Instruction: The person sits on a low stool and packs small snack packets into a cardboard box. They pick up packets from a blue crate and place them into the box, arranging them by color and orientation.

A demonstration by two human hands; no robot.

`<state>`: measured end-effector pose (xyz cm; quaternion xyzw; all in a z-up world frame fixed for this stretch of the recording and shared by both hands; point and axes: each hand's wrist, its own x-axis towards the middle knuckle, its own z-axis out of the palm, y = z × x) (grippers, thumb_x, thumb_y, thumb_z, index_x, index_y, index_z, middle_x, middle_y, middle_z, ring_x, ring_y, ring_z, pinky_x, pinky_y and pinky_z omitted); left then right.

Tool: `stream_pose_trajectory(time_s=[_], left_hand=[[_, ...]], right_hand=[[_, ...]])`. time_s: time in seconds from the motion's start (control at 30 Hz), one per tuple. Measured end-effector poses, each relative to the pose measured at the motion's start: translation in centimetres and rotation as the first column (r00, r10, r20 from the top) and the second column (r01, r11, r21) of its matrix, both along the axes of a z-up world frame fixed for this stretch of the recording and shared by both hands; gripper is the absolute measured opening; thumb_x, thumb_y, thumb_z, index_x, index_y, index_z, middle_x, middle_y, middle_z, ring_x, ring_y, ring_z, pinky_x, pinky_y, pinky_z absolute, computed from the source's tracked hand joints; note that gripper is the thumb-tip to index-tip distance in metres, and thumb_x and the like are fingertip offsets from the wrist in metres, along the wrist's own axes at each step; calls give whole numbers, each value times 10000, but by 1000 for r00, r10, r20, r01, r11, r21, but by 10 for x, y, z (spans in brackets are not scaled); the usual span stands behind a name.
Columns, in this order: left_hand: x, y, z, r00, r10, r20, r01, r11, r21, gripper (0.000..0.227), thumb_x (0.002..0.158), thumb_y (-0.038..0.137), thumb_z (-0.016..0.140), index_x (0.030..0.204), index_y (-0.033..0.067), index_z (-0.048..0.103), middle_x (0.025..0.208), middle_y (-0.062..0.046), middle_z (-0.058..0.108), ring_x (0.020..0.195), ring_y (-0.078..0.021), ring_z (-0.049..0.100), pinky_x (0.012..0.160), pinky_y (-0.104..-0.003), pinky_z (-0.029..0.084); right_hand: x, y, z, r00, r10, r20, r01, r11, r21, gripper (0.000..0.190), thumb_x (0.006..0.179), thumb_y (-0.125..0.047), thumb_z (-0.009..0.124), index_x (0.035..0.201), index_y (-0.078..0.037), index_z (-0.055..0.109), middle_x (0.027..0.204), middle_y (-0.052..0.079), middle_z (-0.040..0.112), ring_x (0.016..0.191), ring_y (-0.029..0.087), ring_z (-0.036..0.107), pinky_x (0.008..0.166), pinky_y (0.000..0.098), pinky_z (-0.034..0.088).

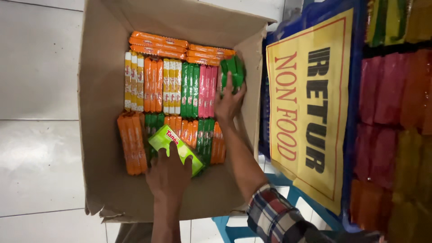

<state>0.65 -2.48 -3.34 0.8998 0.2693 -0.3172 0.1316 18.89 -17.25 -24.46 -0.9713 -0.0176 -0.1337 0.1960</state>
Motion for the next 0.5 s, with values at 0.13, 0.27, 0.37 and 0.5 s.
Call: stream_pose_trajectory(time_s=[0.13, 0.27, 0.37, 0.5], left_hand=[[2, 1, 1, 1000, 16, 22, -15, 999, -48, 727, 861, 564, 670, 1478, 215, 508, 1139, -76, 681, 949, -372, 721, 666, -523, 599], [1, 0, -1, 999, 31, 8, -30, 998, -53, 742, 860, 576, 664, 1489, 220, 499, 1179, -74, 667, 993, -365, 703, 711, -530, 590], [-2, -3, -7, 999, 18, 41, -17, 999, -37, 742, 841, 583, 684, 1464, 214, 521, 1118, -75, 676, 928, -362, 710, 662, -521, 589], [-10, -7, -18, 991, -16, 133, 10, 999, 41, 741, 794, 597, 710, 1408, 205, 573, 1017, -71, 671, 821, -356, 701, 579, -513, 574]], right_hand=[[-11, 5, 15, 911, -105, -398, 88, 994, -62, 861, 947, -213, 728, 1631, -382, 234, 1602, 326, 230, 1389, 472, 427, 1087, 494, 468], [-14, 9, -7, 922, -42, -384, -12, 990, -138, 842, 953, -110, 667, 1646, -262, 213, 1657, 308, 148, 1465, 483, 321, 1123, 515, 421], [-6, -1, -29, 965, 80, -251, -145, 957, -252, 870, 952, -37, 649, 1656, -226, 174, 1689, 304, 99, 1524, 478, 266, 1047, 520, 501], [-3, -8, -5, 576, 68, -815, -339, 927, -162, 754, 1101, -381, 356, 1628, -18, -41, 1682, 252, -161, 1573, 396, -101, 1276, 456, -27]])
